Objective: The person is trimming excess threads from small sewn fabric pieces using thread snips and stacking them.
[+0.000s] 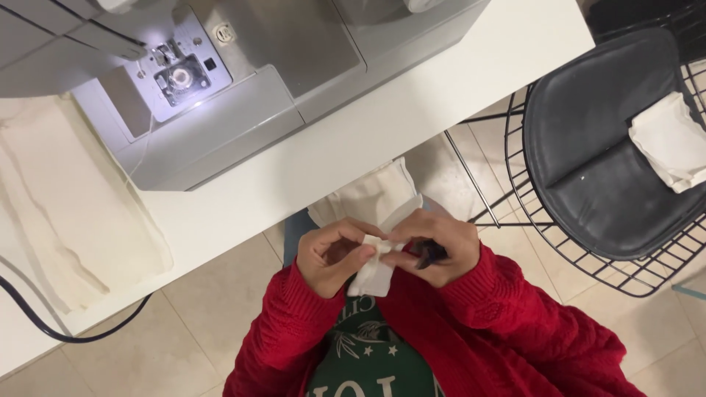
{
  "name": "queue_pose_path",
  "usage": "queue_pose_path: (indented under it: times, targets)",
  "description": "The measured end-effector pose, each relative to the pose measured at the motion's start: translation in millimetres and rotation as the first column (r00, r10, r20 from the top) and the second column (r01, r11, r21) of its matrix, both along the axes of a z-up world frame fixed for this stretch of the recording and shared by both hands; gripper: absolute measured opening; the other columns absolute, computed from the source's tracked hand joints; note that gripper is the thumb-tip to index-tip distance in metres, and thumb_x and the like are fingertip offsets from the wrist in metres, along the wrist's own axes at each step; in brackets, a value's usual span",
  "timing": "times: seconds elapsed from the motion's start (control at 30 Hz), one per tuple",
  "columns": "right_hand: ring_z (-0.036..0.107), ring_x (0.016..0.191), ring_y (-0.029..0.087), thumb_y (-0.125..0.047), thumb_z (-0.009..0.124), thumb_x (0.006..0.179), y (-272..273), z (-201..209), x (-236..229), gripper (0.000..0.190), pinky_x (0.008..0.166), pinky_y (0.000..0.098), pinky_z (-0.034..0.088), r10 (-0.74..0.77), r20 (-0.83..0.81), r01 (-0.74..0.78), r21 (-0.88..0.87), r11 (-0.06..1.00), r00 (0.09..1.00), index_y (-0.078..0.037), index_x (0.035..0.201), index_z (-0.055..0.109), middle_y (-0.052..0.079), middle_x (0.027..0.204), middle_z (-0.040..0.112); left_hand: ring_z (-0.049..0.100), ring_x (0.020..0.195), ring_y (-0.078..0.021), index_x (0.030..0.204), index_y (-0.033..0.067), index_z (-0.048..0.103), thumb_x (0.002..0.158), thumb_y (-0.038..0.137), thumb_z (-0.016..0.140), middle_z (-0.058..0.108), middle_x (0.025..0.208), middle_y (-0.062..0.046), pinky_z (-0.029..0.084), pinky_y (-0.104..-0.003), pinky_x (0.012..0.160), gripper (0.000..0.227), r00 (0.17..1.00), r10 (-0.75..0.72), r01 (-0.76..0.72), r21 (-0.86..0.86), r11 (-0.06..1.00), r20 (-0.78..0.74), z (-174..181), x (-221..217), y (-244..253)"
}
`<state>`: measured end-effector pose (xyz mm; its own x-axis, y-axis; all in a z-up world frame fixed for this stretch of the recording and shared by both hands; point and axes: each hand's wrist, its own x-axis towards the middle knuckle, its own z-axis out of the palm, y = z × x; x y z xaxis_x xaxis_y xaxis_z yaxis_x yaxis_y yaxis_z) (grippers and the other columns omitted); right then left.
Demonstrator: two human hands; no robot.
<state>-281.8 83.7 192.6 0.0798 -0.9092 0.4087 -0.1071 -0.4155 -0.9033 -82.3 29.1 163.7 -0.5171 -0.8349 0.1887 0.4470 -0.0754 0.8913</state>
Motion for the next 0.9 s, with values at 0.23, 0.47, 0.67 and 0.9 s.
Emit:
queue_pose_path:
  times: [0.23,0.47,0.67,0.9]
  targets:
    - [0.066,0.058,0.018,0.005,0.079,0.073,2,6,-4,0.024,0.052,0.0235,0.055,-0.128,-0.127,0.115,-0.098,0.988,0.984,0.001,0.096,0.074,0.012,0.084,0.074,0.064,0.072,-0.0116,0.081,-0.0074,0.069,0.088,-0.005,0.073,0.074,0.083,-0.023,0.055,-0.026,0.056,0.008,1.000,-0.003,0.001,-0.045,0.999,-0.027,2,-2,-1]
    - [0.072,0.069,0.018,-0.001,0.079,0.082,-2,-20,-2,0.011,0.064,0.0280,0.062,-0.188,-0.120,0.155,-0.240,0.958,0.975,-0.003,0.093,0.082,0.012,0.088,0.077,0.068,0.082,-0.0144,0.095,-0.0129,0.070,0.087,-0.006,0.073,0.076,0.091,-0.024,0.062,-0.034,0.065,0.011,0.997,-0.074,0.075,0.025,0.997,-0.038,-17,1,3]
    - [0.050,0.046,0.009,-0.034,0.073,0.090,9,-2,-2,0.046,0.043,0.0261,0.050,-0.328,0.039,0.329,-0.028,0.944,0.944,0.009,0.105,0.068,0.016,0.090,0.061,0.065,0.076,-0.0127,0.095,-0.0167,0.071,0.088,-0.015,0.068,0.075,0.081,-0.023,0.059,-0.032,0.062,0.008,0.993,0.037,-0.052,-0.135,0.989,-0.109,-20,2,-4]
    - [0.050,0.033,0.009,-0.018,0.066,0.094,38,-8,36,0.025,0.033,0.0220,0.040,-0.067,0.302,-0.051,0.368,0.928,0.951,0.006,0.088,0.064,0.002,0.045,0.050,0.068,0.080,-0.0173,0.100,-0.0187,0.071,0.086,-0.020,0.065,0.076,0.087,-0.024,0.062,-0.039,0.070,0.016,0.985,0.041,-0.085,-0.269,0.959,-0.166,-30,-1,-8]
